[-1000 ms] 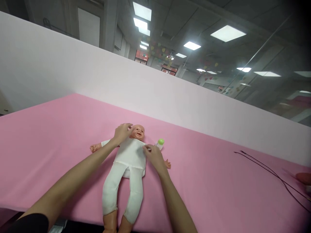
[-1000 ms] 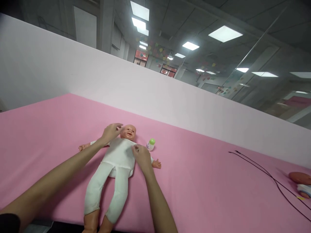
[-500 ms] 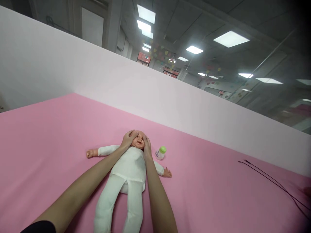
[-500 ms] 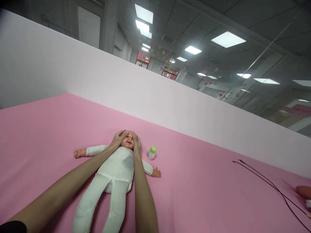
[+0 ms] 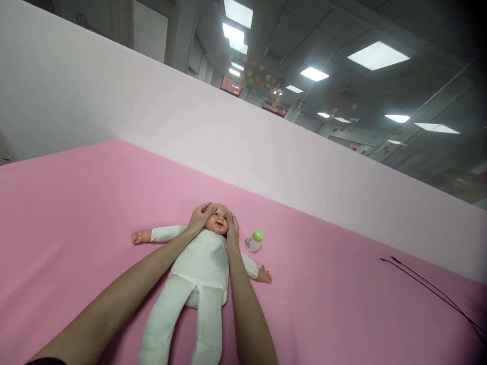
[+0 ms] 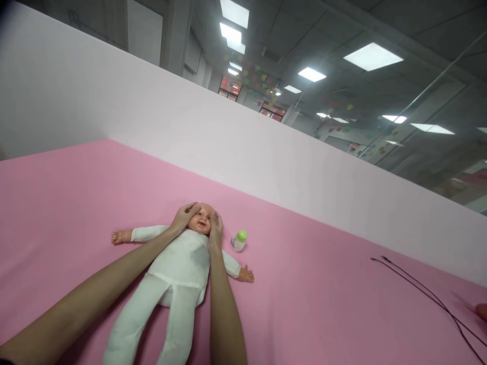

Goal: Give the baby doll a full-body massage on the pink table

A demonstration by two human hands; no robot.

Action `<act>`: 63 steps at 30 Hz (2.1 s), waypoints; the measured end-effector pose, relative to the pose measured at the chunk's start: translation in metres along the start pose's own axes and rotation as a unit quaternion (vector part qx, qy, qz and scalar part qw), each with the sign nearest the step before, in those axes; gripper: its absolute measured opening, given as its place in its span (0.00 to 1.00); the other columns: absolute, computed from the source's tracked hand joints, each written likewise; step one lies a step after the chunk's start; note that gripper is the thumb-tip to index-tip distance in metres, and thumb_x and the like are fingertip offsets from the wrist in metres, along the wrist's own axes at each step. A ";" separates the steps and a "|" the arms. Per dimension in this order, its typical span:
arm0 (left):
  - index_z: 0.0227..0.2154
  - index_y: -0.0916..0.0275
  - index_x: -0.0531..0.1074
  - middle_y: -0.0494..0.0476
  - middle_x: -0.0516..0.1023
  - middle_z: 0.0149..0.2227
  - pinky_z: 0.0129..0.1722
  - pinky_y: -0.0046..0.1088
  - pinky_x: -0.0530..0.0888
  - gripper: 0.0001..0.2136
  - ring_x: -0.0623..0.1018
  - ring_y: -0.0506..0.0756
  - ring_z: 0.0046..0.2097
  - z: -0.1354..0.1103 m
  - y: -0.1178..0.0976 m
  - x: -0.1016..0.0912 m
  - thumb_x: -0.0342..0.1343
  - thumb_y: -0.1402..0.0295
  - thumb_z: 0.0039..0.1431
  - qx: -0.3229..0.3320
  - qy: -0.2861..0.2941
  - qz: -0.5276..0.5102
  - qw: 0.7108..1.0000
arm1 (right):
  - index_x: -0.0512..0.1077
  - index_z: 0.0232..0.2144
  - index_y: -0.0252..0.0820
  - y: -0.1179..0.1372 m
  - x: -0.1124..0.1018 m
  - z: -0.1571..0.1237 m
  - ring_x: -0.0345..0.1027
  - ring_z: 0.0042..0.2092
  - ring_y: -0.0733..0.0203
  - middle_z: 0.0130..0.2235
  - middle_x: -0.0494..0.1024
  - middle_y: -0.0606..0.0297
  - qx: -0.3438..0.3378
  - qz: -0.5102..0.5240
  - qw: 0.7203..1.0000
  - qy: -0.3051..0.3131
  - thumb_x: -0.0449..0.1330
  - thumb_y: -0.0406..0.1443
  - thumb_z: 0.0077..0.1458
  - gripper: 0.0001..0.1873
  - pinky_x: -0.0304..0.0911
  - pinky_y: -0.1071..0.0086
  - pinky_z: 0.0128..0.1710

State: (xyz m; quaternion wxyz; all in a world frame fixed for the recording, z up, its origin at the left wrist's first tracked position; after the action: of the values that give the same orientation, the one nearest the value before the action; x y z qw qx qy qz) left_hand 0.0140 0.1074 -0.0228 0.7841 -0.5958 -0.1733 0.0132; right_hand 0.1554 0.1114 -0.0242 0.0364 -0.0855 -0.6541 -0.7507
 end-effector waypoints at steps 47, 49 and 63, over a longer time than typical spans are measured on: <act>0.70 0.63 0.58 0.67 0.64 0.69 0.65 0.44 0.67 0.41 0.67 0.66 0.68 -0.032 -0.004 -0.034 0.63 0.51 0.59 0.163 0.113 0.322 0.926 | 0.62 0.68 0.47 0.007 -0.024 -0.040 0.64 0.66 0.44 0.66 0.69 0.57 -0.133 -0.164 0.974 0.083 0.71 0.51 0.50 0.47 0.62 0.51 0.64; 0.70 0.62 0.59 0.66 0.65 0.68 0.63 0.43 0.69 0.38 0.69 0.66 0.67 -0.032 -0.003 -0.035 0.62 0.54 0.61 0.153 0.109 0.303 0.934 | 0.62 0.68 0.47 0.003 -0.025 -0.038 0.63 0.67 0.45 0.68 0.67 0.57 -0.133 -0.146 0.977 0.087 0.69 0.51 0.53 0.45 0.60 0.51 0.65; 0.67 0.59 0.64 0.63 0.65 0.69 0.67 0.43 0.65 0.36 0.68 0.64 0.68 -0.032 -0.002 -0.037 0.64 0.54 0.59 0.147 0.121 0.237 0.953 | 0.62 0.68 0.45 0.004 -0.025 -0.043 0.66 0.65 0.44 0.66 0.69 0.55 -0.134 -0.114 0.981 0.085 0.70 0.50 0.52 0.46 0.63 0.51 0.64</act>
State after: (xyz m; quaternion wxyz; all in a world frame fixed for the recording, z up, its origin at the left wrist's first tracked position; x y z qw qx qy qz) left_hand -0.0116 0.0684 -0.0374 0.8525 -0.4946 0.0730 0.1525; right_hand 0.1768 0.0672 -0.0305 -0.0057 0.0501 -0.5476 -0.8352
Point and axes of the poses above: each hand's wrist, its own z-axis towards the middle knuckle, its own x-axis out of the palm, y = z × x, the point moved 1 cm from there along z, towards the middle knuckle
